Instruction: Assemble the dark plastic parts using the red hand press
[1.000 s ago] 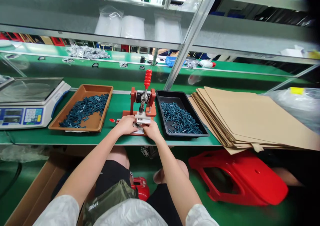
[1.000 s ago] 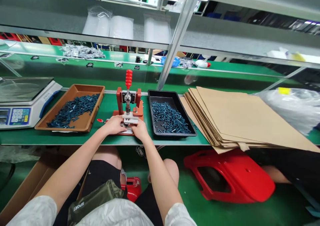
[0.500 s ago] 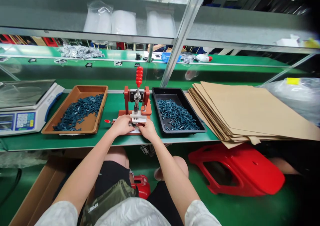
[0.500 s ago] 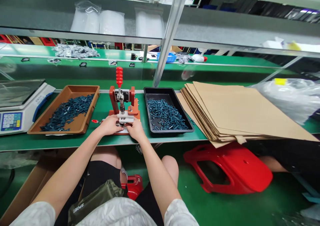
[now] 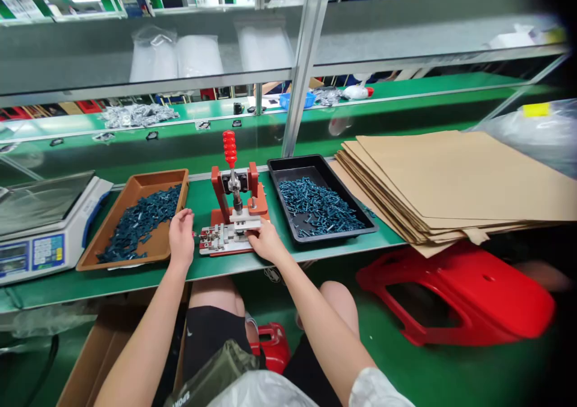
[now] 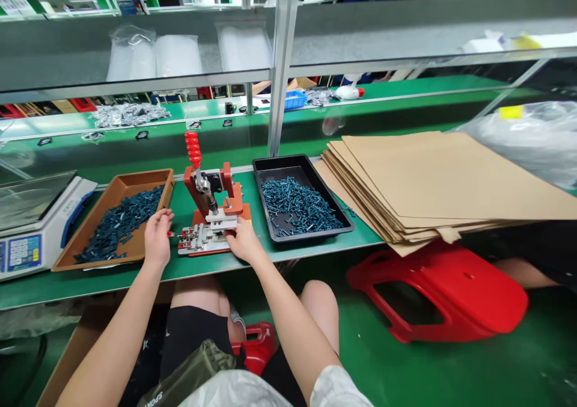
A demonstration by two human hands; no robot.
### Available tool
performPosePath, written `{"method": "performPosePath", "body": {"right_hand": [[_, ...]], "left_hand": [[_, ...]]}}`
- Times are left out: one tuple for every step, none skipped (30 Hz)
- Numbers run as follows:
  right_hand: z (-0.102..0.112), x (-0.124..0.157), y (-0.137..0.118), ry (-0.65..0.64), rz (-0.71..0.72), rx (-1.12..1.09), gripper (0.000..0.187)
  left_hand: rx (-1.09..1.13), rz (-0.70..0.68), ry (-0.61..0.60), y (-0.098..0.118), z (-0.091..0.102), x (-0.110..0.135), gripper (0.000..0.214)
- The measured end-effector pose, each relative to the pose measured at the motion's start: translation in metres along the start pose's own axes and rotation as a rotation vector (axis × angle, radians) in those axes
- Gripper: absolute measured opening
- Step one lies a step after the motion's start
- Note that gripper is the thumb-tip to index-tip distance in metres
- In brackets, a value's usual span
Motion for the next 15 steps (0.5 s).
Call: {"method": "performPosePath", "body": {"right_hand": [[0.0,0.0,0.0,0.005,-0.003,-0.011,0.029],[0.001,0.0,0.001,0.007,-0.006,-0.024,0.03],[0.001,0.0,0.002,0.004,-0.01,-0.039,0.029],[0.001,0.0,0.004,-0.005,-0.018,-0.058,0.028],[0.001,0.0,0.006,-0.014,-0.036,-0.079,0.027],[0.001,-0.001,0.009,-0.021,-0.069,-0.101,0.026],[0.001,-0.001,0.013,-0.027,-0.115,-0.121,0.026],[0.001,-0.002,0.016,-0.033,-0.167,-0.135,0.027],[0.001,-0.003,0.018,-0.04,-0.218,-0.139,0.027],[0.001,-0.004,0.02,-0.052,-0.261,-0.135,0.027],[0.002,-0.006,0.02,-0.069,-0.289,-0.13,0.026],[0.003,-0.007,0.02,-0.089,-0.302,-0.131,0.025],[0.003,-0.008,0.019,-0.103,-0.306,-0.141,0.026],[0.004,-0.009,0.017,-0.112,-0.304,-0.161,0.028],[0.005,-0.01,0.016,-0.118,-0.3,-0.186,0.03]], "left_hand": [[0.088,0.056,-0.053,-0.003,-0.009,-0.003,0.052],[0.121,0.065,-0.121,-0.002,-0.019,-0.003,0.057],[0.086,0.031,-0.19,0.002,-0.03,-0.002,0.06],[-0.004,-0.027,-0.254,0.009,-0.04,0.0,0.062],[-0.125,-0.089,-0.312,0.015,-0.049,0.004,0.064],[-0.251,-0.138,-0.365,0.021,-0.056,0.008,0.066],[-0.354,-0.171,-0.412,0.026,-0.06,0.011,0.068],[-0.419,-0.189,-0.456,0.028,-0.062,0.013,0.069],[-0.449,-0.195,-0.488,0.029,-0.062,0.015,0.068],[-0.452,-0.19,-0.506,0.027,-0.06,0.016,0.067],[-0.431,-0.176,-0.511,0.026,-0.058,0.015,0.066],[-0.389,-0.153,-0.504,0.023,-0.055,0.014,0.064],[-0.333,-0.121,-0.48,0.022,-0.052,0.012,0.063],[-0.272,-0.087,-0.435,0.023,-0.049,0.008,0.061],[-0.214,-0.066,-0.374,0.027,-0.047,0.002,0.059]]}}
Point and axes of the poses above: each hand's wrist, its own x-axis away from the middle knuckle, its own z-axis out of the back of the hand, y = z × x, the point moved 3 cm from there along -x, towards the middle knuckle, and after that the axes turned 2 degrees about -y, right-handed, at the moved point
